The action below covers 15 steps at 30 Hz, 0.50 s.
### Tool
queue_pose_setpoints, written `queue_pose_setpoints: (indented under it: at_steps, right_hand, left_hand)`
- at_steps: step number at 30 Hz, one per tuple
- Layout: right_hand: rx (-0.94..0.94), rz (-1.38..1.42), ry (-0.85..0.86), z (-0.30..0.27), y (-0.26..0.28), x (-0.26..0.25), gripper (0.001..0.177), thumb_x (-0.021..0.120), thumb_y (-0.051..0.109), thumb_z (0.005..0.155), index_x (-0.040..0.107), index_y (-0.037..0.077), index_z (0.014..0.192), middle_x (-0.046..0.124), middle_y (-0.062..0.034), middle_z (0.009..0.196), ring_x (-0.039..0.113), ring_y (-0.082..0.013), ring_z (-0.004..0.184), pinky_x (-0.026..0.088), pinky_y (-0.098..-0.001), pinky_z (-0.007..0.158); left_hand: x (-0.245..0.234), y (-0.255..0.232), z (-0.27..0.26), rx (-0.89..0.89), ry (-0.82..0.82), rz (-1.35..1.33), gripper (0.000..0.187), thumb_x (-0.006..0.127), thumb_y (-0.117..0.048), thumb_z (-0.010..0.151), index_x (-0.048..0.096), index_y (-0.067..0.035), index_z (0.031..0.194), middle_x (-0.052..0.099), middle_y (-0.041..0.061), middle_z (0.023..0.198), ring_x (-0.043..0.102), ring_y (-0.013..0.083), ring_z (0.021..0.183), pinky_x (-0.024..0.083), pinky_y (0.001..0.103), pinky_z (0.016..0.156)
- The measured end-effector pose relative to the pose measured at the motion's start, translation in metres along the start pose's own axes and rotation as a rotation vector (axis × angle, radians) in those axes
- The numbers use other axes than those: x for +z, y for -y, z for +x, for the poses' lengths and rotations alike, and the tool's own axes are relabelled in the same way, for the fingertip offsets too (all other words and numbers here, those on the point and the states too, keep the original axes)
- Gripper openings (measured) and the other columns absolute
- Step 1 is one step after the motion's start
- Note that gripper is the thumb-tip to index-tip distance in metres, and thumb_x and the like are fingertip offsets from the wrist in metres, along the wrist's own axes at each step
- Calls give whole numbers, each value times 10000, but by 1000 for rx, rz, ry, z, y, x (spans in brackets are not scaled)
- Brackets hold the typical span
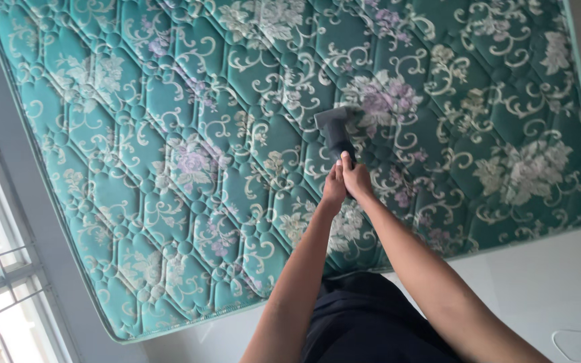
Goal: The person uses a handheld vacuum cleaner to clean the surface of a green floral mattress. They move the vacuum head back and forth across the mattress in a systematic pattern, covering the edges and the center area.
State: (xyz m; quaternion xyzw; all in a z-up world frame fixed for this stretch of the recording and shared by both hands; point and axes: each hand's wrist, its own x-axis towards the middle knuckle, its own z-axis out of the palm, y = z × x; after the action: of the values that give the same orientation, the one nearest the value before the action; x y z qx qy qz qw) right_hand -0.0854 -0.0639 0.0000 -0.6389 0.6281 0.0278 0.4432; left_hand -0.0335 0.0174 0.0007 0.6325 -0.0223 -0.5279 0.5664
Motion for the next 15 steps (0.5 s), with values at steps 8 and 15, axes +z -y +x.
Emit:
queue_pose_setpoints:
  at_steps: [8,15]
  right_hand:
    - [87,86,-8,-79,-77,-33,875,402,746,957,757,-52,907,720,-312,860,721,-466,902,546,-513,785]
    - [98,181,-43,-109,-115,-48,844,437,722,955,757,-58,925,726,-306,854,724,-457,899,535,-507,762]
  left_hand:
    - [34,56,-78,-22,24,185,592,389,-507,1077,546,-58,1429,674,121,1270,613,200,1171,455,332,1025]
    - [53,68,-116,-36,81,276,558,372,-491,1081,607,-68,1359,708,159,1197,640,226,1109,488,361,972]
